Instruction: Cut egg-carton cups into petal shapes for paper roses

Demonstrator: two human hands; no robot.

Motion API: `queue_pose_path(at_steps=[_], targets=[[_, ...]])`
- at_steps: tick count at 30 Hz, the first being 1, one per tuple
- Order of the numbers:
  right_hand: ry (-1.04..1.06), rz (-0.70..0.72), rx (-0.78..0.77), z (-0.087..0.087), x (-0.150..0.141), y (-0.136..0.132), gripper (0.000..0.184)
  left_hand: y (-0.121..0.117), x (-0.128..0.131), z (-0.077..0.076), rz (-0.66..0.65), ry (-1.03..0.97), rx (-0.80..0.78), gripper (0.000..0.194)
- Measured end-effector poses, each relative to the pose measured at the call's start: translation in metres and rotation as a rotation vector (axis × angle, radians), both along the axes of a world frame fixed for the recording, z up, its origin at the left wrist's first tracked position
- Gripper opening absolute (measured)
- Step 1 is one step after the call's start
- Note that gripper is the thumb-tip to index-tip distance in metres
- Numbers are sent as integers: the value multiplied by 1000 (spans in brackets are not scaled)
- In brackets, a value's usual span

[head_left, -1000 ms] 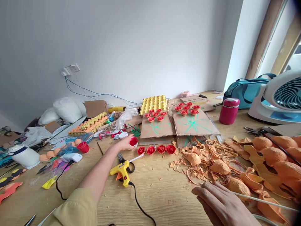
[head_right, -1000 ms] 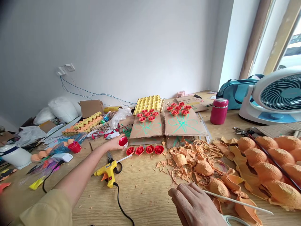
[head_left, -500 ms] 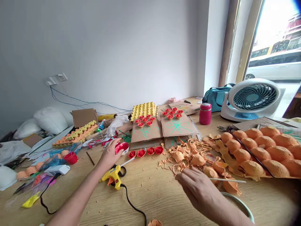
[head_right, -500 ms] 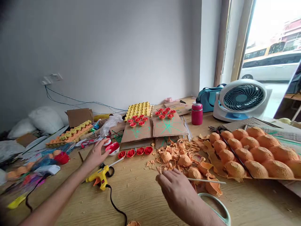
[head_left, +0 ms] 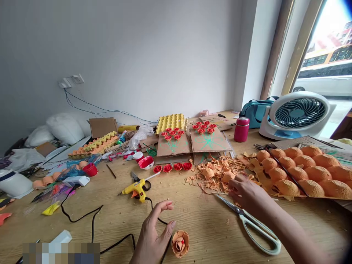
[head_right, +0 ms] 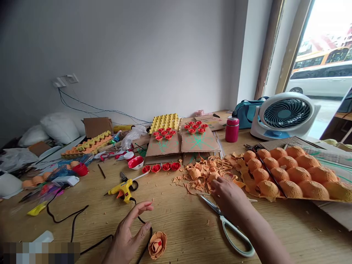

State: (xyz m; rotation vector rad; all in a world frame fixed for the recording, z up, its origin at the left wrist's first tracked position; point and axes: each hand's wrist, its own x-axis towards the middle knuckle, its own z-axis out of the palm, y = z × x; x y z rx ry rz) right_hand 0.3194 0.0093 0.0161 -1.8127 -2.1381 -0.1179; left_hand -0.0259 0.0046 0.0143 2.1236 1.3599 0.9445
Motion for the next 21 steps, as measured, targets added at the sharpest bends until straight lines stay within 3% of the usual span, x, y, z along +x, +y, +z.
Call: queue_pose_path(at_steps=[6,10,14,18,21], targets=[[-71,-54,-26,-16,-6,4,16,-11,2,-14,-117,-44,6,44],[-74,-85,-9,-18,-5,5,20,-13,-1,-20,-286,23,38,67],[-54,-122,14,-11,-6,5,20,-5,-9,-46,-402,143,100,94],[-39,-192,12,2,0,-2,22,4,-12,-78,-373,214,181,103],[17,-300,32,5,19,-19,25,3,-11,-81,-387,214,174,101]])
